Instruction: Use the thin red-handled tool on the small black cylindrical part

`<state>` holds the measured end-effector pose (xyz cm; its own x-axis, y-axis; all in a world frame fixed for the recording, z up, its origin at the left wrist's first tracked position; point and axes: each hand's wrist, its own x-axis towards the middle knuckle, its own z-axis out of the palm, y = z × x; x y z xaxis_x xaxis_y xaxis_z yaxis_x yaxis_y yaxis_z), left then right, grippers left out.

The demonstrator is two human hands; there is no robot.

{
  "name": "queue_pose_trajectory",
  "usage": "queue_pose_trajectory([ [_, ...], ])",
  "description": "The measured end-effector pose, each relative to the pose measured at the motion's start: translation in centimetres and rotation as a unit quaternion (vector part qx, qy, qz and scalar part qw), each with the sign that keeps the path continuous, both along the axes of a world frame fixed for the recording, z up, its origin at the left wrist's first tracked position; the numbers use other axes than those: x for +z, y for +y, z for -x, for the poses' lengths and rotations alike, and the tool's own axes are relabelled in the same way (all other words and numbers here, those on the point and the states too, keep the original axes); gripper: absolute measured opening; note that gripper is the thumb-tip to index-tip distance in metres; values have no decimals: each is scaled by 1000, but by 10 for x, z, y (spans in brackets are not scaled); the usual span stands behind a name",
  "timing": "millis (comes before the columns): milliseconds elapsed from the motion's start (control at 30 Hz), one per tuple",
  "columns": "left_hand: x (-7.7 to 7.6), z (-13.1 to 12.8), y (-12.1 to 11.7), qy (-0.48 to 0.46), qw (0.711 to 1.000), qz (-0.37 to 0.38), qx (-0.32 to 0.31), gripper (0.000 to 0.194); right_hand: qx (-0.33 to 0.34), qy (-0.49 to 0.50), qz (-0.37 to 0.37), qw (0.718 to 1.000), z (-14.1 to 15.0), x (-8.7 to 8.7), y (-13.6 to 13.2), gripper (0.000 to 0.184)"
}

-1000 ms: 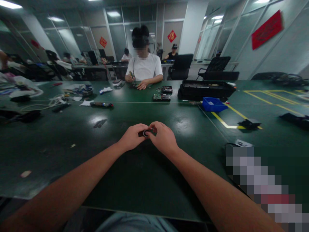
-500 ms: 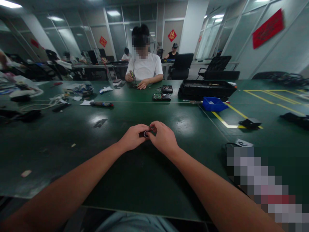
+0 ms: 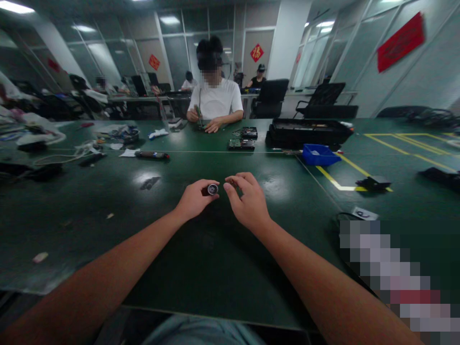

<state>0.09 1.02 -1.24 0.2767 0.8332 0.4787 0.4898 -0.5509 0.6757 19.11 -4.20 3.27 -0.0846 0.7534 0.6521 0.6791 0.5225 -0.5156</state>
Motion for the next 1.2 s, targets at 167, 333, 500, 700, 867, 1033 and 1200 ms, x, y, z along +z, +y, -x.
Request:
queue_pose_trajectory([
  [167, -2, 1, 2, -18, 1000, 12, 9, 39, -23, 35, 6, 999, 2, 6, -10, 23],
  [333, -4, 2, 3, -20, 1000, 14, 13, 40, -11, 94, -36, 995, 4, 3, -13, 19],
  [500, -4, 1, 3, -24, 1000, 15, 13, 40, -23, 72, -43, 996, 3, 0, -10, 23],
  [700, -2, 0, 1, -22, 1000, 12, 6, 39, -25, 35, -39, 998, 3, -1, -7, 22],
  [867, -2, 0, 1, -18, 1000, 8, 6, 39, -18, 25, -41, 999, 3, 0, -7, 21],
  [1033, -1, 0, 1, -17, 1000, 4, 5, 39, -38, 39, -42, 998, 3, 1, -6, 24],
  [1200, 0, -1, 0, -15, 1000, 9, 6, 39, -61, 56, -23, 996, 3, 0, -4, 26],
])
